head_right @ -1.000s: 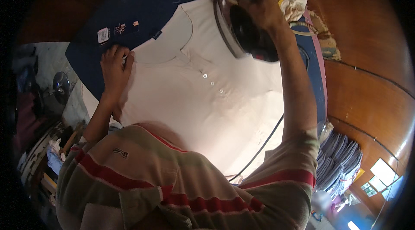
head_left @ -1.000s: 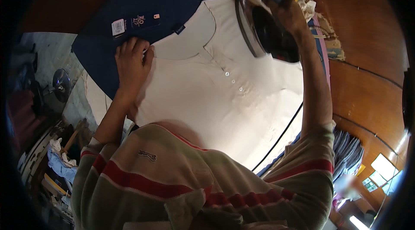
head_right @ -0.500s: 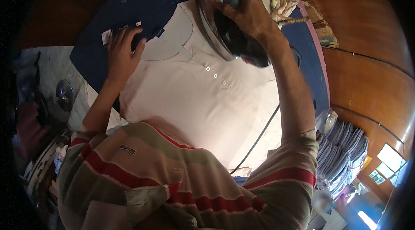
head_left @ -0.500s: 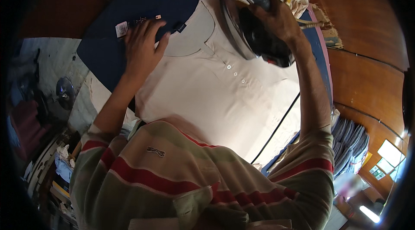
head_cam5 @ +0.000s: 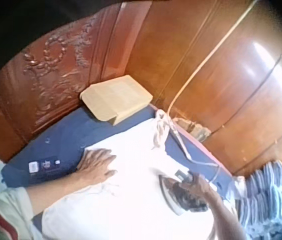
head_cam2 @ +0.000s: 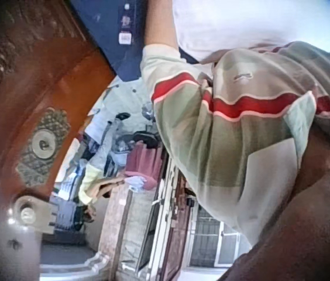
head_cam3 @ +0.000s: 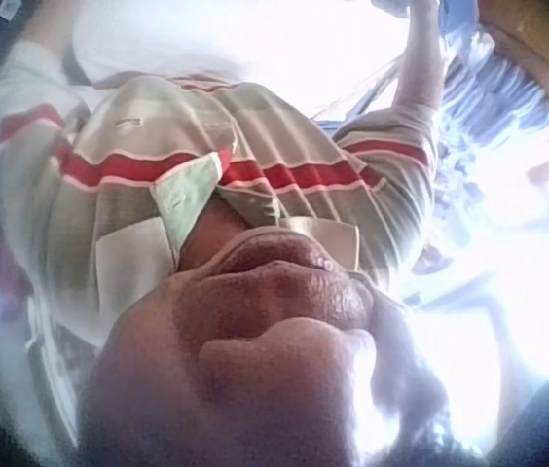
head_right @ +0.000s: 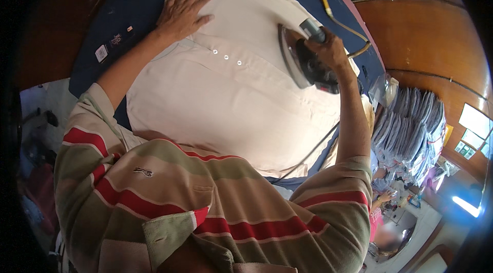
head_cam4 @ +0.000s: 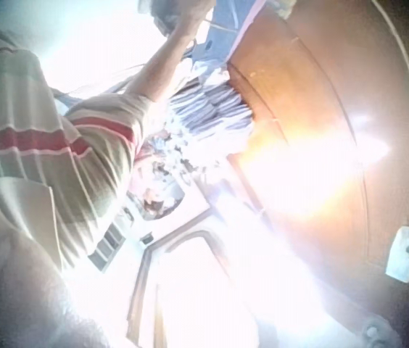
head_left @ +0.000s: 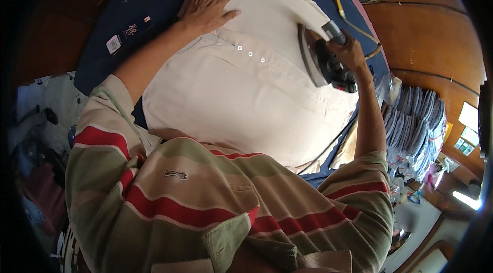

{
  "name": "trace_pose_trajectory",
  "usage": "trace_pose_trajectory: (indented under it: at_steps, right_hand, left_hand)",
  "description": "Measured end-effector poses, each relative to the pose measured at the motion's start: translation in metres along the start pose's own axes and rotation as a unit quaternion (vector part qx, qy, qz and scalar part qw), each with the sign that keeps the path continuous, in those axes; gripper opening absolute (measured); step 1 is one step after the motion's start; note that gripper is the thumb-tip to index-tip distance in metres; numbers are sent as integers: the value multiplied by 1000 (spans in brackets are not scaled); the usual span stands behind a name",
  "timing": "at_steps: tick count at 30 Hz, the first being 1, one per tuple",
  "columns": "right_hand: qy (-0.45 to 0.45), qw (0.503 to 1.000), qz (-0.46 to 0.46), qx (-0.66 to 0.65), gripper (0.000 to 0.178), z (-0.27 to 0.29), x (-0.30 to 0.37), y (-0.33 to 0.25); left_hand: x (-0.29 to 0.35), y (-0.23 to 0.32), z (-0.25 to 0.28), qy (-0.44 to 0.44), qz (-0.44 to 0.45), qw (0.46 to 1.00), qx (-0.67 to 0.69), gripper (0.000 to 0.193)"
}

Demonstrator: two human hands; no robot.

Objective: The person irons a shirt on a padded board, smoothing out the fabric with their hands and pressing the iron over the collar, sleeves, and body of the garment.

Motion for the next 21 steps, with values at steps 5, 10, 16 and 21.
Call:
trace_pose_trajectory:
  at_steps: [5, 10, 16, 21]
  right_hand:
    - [20, 998, -64, 10, 50, 22, -49, 43]
    - [-119, 974, 185, 52, 43, -14, 15, 4]
    - [1, 990, 140, 16, 41, 1, -20, 17]
    - [-57, 993, 100, 12, 42, 7, -16, 19]
  left_hand:
    - [13, -7, -15, -168, 56, 982, -69, 61]
    - [14, 1, -9, -157, 29, 980, -117, 56]
    - [28, 42, 11, -130, -86, 987, 19, 34]
    - [40, 38, 24, -91, -108, 990, 5, 16]
Point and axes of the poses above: each hand's wrist, its own x-axis away from the middle knuckle, its own z-axis out of the back of the hand, y = z × x, the point moved 5 cm from there along -x, towards the middle knuckle, and after that the axes turned 14 degrees about -z, right-handed, at the moved point
